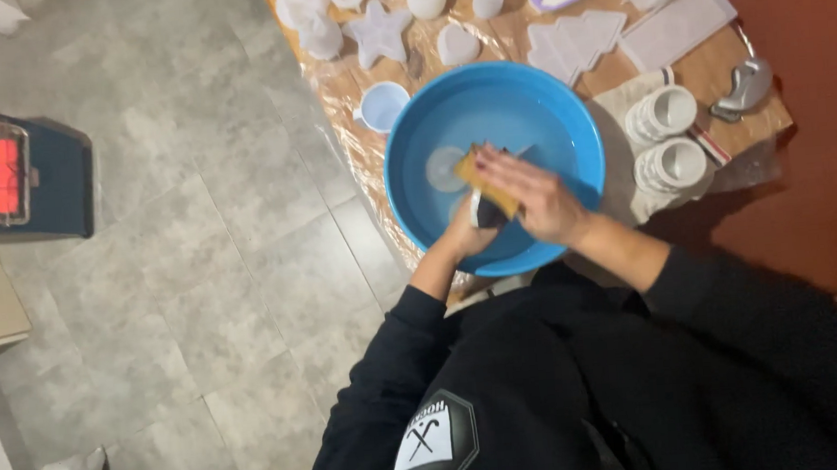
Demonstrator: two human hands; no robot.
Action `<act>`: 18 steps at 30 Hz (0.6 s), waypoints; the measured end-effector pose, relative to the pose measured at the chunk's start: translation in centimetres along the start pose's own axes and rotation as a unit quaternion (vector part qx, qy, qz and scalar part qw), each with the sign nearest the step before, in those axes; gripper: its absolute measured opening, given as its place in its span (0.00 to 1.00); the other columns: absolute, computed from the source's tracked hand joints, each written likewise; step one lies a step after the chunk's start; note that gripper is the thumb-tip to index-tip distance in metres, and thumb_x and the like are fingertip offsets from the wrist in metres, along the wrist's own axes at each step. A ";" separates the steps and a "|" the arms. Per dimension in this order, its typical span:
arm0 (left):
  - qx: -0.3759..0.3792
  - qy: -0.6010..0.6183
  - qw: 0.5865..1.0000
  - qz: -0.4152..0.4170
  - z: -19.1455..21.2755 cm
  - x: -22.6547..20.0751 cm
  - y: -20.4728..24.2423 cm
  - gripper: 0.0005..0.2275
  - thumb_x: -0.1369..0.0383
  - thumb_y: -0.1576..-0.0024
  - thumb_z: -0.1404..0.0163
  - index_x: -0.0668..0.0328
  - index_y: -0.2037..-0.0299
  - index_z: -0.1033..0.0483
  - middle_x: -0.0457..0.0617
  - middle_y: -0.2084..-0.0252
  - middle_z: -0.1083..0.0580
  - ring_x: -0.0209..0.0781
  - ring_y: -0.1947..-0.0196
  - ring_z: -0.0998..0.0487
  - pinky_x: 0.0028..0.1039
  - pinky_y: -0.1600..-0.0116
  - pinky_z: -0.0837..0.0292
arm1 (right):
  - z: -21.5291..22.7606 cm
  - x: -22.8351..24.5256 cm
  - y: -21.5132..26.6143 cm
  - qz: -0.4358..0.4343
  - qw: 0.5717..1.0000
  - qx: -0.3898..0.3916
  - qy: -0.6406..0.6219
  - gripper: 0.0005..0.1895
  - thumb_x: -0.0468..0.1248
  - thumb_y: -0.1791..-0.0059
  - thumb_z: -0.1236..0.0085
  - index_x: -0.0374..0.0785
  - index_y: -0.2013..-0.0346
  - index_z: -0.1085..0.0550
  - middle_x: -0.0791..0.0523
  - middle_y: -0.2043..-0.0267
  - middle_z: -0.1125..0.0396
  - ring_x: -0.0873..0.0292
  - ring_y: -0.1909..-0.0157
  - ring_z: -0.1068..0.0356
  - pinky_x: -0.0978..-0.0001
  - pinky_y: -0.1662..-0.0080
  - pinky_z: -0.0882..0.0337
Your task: Sanding and smoothing the edges of cast wax or resin objects using sandpaper and water.
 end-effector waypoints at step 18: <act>-0.001 -0.071 0.984 -0.162 0.1 -3.1 0.6 0.25 0.76 0.51 0.40 0.64 0.42 0.30 0.61 0.44 0.27 0.59 0.42 0.26 0.39 0.40 0.28 | -0.7 -0.1 1.2 -0.014 0.999 -0.015 0.024 0.31 0.15 0.52 0.56 0.32 0.35 0.31 0.46 0.29 0.39 0.44 0.25 0.42 0.52 0.26 0.40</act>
Point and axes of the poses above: each hand's wrist, its own y-axis away from the middle knuckle, its own z-axis out of the back of the hand, x = y × z, the point moved 4 cm from there along -y, towards the middle knuckle
